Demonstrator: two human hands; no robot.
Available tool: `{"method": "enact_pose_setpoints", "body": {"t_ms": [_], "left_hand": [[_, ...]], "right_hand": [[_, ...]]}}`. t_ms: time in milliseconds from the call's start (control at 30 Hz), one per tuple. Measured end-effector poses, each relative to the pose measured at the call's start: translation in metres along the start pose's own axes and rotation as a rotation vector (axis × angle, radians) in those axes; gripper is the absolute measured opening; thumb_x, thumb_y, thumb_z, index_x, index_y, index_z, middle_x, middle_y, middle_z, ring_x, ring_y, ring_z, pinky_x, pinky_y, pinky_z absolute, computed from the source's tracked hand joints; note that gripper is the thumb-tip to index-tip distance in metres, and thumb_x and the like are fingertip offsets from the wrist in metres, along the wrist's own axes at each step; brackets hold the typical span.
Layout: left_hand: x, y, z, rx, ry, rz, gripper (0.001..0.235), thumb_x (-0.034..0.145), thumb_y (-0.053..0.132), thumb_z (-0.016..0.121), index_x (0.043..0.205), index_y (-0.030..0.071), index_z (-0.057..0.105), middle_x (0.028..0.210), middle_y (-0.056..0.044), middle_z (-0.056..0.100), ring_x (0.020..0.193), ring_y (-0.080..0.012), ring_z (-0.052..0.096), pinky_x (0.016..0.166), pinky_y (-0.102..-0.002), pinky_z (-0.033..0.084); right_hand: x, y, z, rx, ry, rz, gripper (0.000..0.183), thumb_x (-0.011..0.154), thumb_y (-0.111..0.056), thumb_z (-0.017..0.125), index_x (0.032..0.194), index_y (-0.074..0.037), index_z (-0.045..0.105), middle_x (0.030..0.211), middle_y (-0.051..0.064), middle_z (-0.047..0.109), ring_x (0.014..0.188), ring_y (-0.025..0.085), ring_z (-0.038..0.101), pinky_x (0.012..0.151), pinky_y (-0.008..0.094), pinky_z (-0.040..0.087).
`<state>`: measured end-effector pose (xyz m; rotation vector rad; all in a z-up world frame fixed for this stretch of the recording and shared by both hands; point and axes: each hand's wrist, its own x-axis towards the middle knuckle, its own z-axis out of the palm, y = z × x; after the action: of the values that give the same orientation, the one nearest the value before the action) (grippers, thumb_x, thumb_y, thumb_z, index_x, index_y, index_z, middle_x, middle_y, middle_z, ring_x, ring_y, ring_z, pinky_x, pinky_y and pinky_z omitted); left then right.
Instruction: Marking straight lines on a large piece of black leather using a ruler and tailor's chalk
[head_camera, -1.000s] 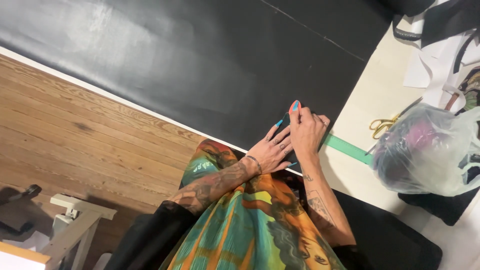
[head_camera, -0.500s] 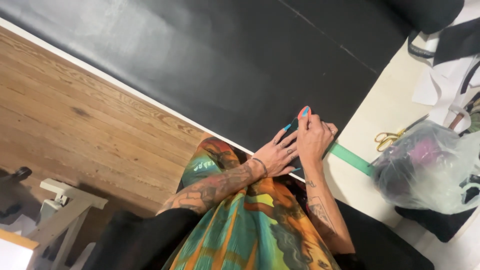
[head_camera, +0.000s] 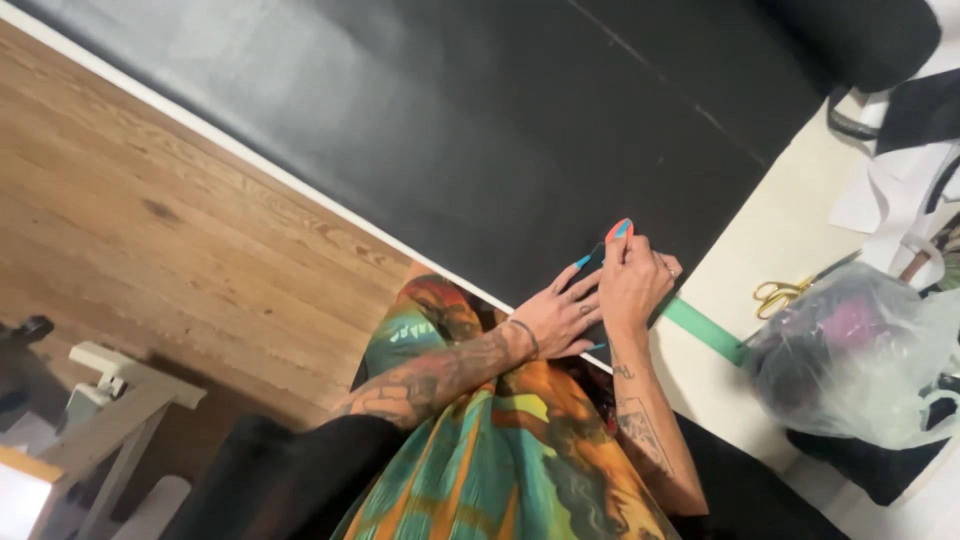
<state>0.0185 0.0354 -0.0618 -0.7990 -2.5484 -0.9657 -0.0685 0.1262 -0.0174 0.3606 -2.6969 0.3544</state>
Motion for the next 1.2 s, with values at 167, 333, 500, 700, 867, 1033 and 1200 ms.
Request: {"method": "enact_pose_setpoints", "body": {"t_ms": [167, 333, 500, 700, 867, 1033, 1200], "left_hand": [[0.001, -0.001, 0.0, 0.022, -0.002, 0.01, 0.058, 0.078, 0.042, 0.041, 0.122, 0.003, 0.041, 0.127, -0.015, 0.043, 0.124, -0.0368, 0.033, 0.103, -0.057, 0.022], [0.004, 0.003, -0.017, 0.083, -0.036, -0.019, 0.06, 0.083, 0.04, 0.025, 0.13, 0.004, 0.032, 0.133, -0.013, 0.037, 0.127, -0.0312, 0.031, 0.103, -0.052, 0.024], [0.004, 0.001, -0.015, 0.023, -0.017, 0.01, 0.058, 0.08, 0.041, 0.04, 0.122, 0.002, 0.041, 0.125, -0.016, 0.044, 0.125, -0.0355, 0.033, 0.102, -0.054, 0.023], [0.002, 0.001, -0.009, 0.036, -0.031, 0.003, 0.058, 0.077, 0.043, 0.043, 0.12, 0.004, 0.043, 0.124, -0.015, 0.045, 0.125, -0.0355, 0.032, 0.103, -0.056, 0.021], [0.004, 0.0, -0.013, 0.027, -0.013, -0.003, 0.061, 0.076, 0.042, 0.045, 0.123, 0.003, 0.041, 0.126, -0.015, 0.043, 0.125, -0.0358, 0.032, 0.104, -0.056, 0.02], [0.003, -0.001, -0.008, 0.021, 0.003, -0.012, 0.06, 0.076, 0.042, 0.044, 0.123, 0.005, 0.042, 0.126, -0.014, 0.043, 0.125, -0.0347, 0.032, 0.104, -0.055, 0.019], [0.002, 0.0, -0.004, -0.004, 0.028, 0.003, 0.061, 0.073, 0.04, 0.051, 0.121, 0.004, 0.043, 0.126, -0.016, 0.044, 0.124, -0.0369, 0.033, 0.103, -0.057, 0.021]], "right_hand": [[0.0, 0.009, 0.002, -0.017, 0.04, 0.017, 0.018, 0.075, -0.013, 0.063, 0.06, -0.012, 0.053, 0.044, -0.001, 0.048, 0.049, 0.022, 0.055, 0.064, 0.029, 0.043], [0.007, 0.005, -0.022, 0.06, 0.097, 0.102, 0.016, 0.077, -0.009, 0.061, 0.063, -0.009, 0.054, 0.047, 0.002, 0.05, 0.052, 0.028, 0.054, 0.062, 0.032, 0.043], [0.001, -0.004, -0.021, 0.091, 0.0, 0.042, 0.02, 0.077, -0.009, 0.063, 0.06, -0.007, 0.053, 0.044, 0.0, 0.047, 0.048, 0.024, 0.054, 0.064, 0.03, 0.043], [-0.008, 0.004, -0.006, 0.063, -0.019, 0.034, 0.02, 0.076, -0.013, 0.063, 0.059, -0.01, 0.052, 0.043, -0.002, 0.046, 0.048, 0.02, 0.055, 0.065, 0.027, 0.043], [-0.006, 0.002, -0.003, 0.044, -0.023, 0.002, 0.019, 0.076, -0.014, 0.064, 0.061, -0.009, 0.053, 0.045, 0.002, 0.048, 0.05, 0.022, 0.056, 0.066, 0.03, 0.042], [-0.001, 0.002, 0.003, -0.003, 0.002, -0.005, 0.02, 0.077, -0.017, 0.064, 0.061, -0.011, 0.052, 0.045, 0.0, 0.048, 0.05, 0.02, 0.056, 0.068, 0.028, 0.042], [-0.002, -0.002, -0.004, 0.023, -0.023, 0.007, 0.017, 0.077, -0.014, 0.063, 0.062, -0.009, 0.054, 0.045, 0.003, 0.049, 0.051, 0.023, 0.057, 0.065, 0.03, 0.043]]}}
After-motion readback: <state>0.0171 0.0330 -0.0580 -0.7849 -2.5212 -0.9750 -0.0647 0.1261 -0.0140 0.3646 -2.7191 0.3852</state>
